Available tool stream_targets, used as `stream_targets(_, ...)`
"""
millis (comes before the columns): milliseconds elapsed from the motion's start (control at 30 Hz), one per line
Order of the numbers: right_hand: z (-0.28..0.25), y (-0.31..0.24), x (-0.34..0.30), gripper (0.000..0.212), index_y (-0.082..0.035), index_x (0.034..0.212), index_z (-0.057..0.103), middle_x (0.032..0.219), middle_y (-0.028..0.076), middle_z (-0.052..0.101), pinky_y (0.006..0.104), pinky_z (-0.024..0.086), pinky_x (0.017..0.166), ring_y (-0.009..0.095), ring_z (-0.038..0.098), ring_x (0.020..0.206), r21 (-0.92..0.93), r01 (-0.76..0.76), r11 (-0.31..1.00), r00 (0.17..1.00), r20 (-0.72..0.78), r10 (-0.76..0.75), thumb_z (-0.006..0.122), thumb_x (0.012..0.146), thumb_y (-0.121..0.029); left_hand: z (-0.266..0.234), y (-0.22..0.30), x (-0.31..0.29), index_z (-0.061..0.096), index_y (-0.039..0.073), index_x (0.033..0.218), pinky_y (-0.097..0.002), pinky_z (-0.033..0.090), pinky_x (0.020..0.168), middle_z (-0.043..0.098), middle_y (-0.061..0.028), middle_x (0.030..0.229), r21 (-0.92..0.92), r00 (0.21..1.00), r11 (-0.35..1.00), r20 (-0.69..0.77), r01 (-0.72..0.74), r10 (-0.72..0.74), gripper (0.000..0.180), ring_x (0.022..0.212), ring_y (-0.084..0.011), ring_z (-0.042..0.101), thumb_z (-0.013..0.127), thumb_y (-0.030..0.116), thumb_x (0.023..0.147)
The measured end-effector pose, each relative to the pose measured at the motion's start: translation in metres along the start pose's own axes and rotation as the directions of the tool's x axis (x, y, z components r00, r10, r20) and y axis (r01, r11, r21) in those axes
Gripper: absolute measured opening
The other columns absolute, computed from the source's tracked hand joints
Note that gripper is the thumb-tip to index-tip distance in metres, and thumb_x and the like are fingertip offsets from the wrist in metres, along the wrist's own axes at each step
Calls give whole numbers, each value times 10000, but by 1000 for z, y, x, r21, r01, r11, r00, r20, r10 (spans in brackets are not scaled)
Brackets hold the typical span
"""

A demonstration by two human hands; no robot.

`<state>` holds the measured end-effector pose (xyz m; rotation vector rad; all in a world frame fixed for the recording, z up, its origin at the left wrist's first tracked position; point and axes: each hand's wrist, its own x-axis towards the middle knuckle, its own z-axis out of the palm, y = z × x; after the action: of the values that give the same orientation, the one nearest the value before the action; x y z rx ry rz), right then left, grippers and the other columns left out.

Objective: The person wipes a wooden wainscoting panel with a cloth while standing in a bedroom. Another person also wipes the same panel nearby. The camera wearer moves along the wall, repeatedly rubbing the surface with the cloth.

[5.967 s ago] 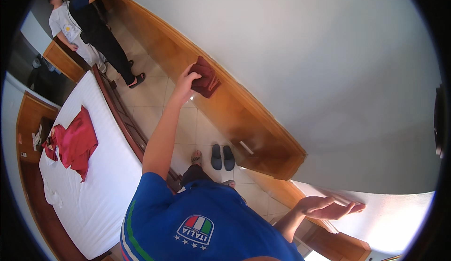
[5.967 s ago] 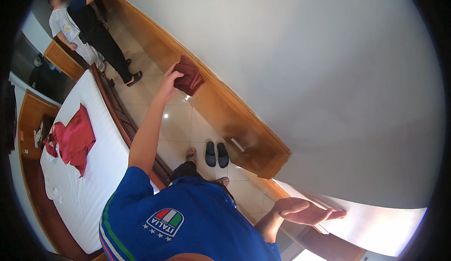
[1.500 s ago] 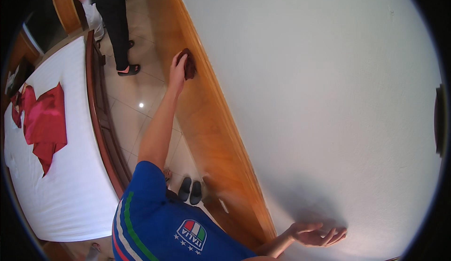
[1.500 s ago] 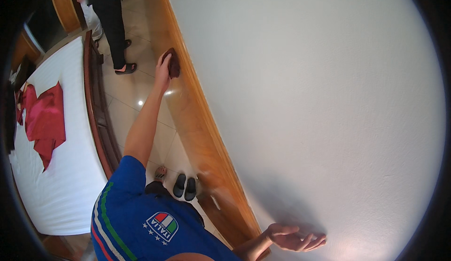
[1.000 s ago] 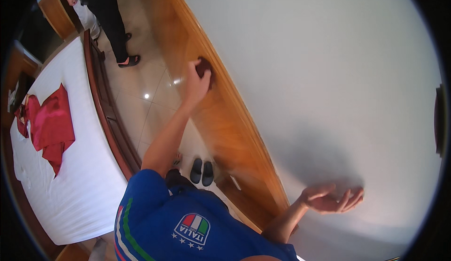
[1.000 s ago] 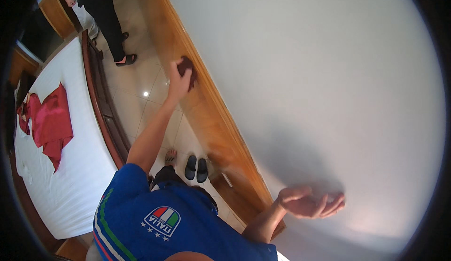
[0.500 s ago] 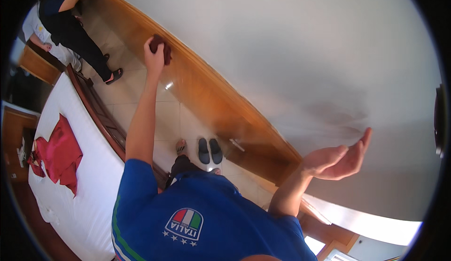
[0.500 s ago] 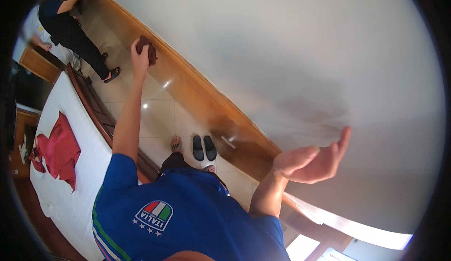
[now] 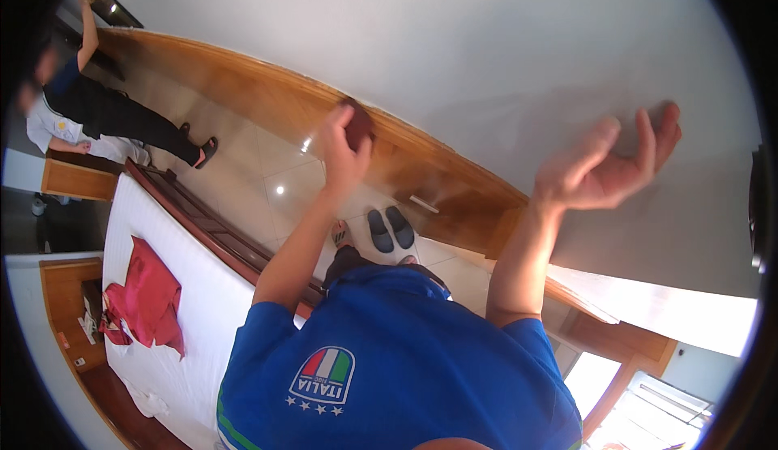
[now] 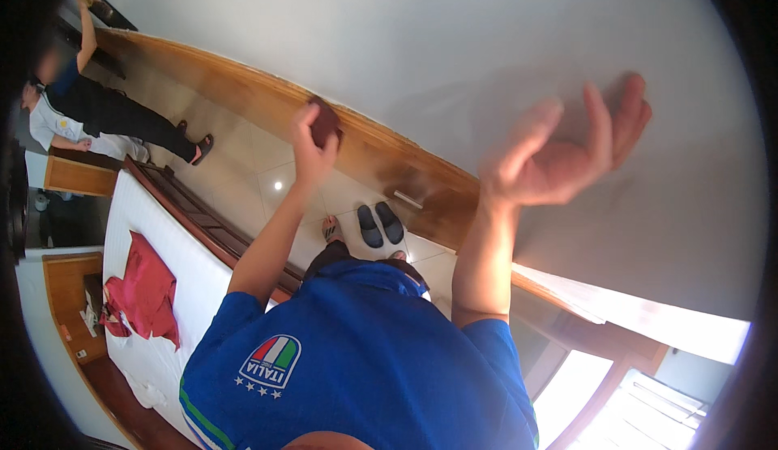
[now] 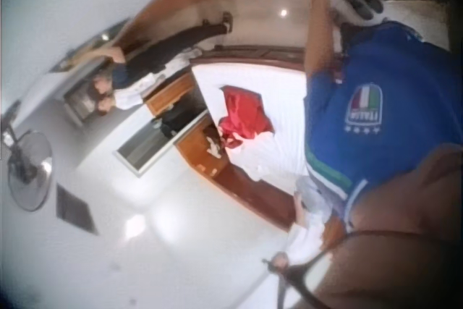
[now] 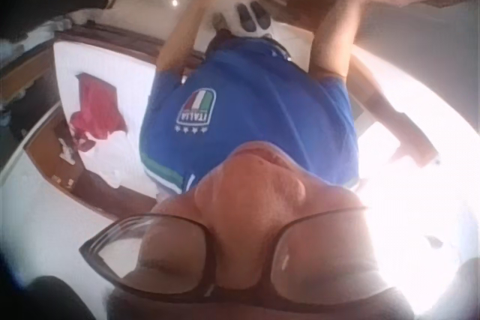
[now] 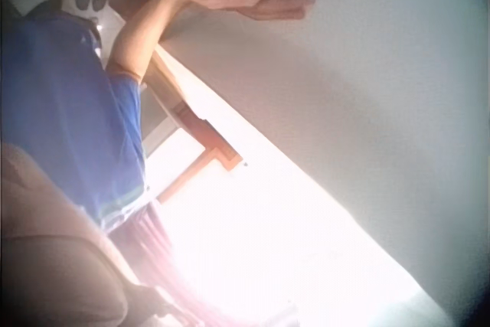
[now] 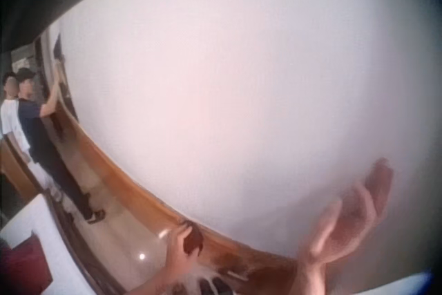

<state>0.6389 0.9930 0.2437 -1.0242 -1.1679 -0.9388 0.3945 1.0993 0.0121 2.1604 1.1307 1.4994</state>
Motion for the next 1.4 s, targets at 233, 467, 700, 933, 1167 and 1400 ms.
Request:
stream_targets(233, 3, 6, -1, 324, -12, 1174, 576, 1386, 240, 505, 526, 211, 1172, 409, 319, 1394, -154, 84, 984, 996, 15, -83, 604, 863, -98, -31, -50, 33, 437, 25, 1346, -432, 420, 1013, 461, -198, 1329, -287, 899, 891, -161, 353, -408, 531, 1200, -343, 497, 613, 12, 845)
stream_targets(467, 7, 5, -4, 295, 20, 1174, 549, 1374, 251, 517, 529, 184, 1187, 375, 382, 1376, -151, 123, 981, 992, 6, -123, 551, 884, -33, -10, -30, 22, 437, 24, 1356, -460, 369, 1052, 446, -201, 1342, -79, 982, 986, -102, 148, -156, 570, 1232, -366, 453, 646, 30, 826)
stream_targets(700, -2, 5, 1, 321, 38, 1209, 506, 1353, 269, 532, 522, 205, 1181, 384, 398, 1364, 18, 114, 993, 993, 10, -114, 483, 890, 4, 43, 76, -34, 558, 92, 1272, -488, 411, 1007, 526, -146, 1268, -118, 973, 979, 141, -166, 182, 654, 1187, -393, 469, 761, 3, 657)
stream_targets(933, -41, -13, 17, 312, 38, 1216, 473, 1234, 251, 626, 381, 458, 1017, 308, 587, 1169, 117, -120, 986, 992, -26, 124, 446, 914, -38, 70, 138, -51, 604, 164, 1236, -460, 457, 940, 562, -39, 1238, -221, 878, 931, 325, -292, 352, 622, 1137, -319, 518, 791, 58, 652)
stream_targets(1167, -56, -23, 30, 290, -13, 1201, 489, 1145, 233, 674, 364, 503, 956, 293, 662, 1052, 129, -76, 989, 990, -108, 90, 466, 919, -76, 92, 169, -68, 601, 181, 1257, -438, 437, 896, 555, -24, 1250, -239, 806, 889, 377, -391, 456, 689, 1165, -292, 501, 806, 81, 607)
stream_targets(1400, -68, -21, 22, 291, -11, 1202, 496, 1171, 201, 663, 401, 515, 969, 311, 653, 1099, 27, -24, 999, 999, -31, 24, 535, 938, -126, 48, 99, -41, 579, 142, 1273, -465, 430, 968, 544, -86, 1259, -73, 950, 978, 234, -194, 206, 628, 1168, -332, 496, 763, 31, 683)
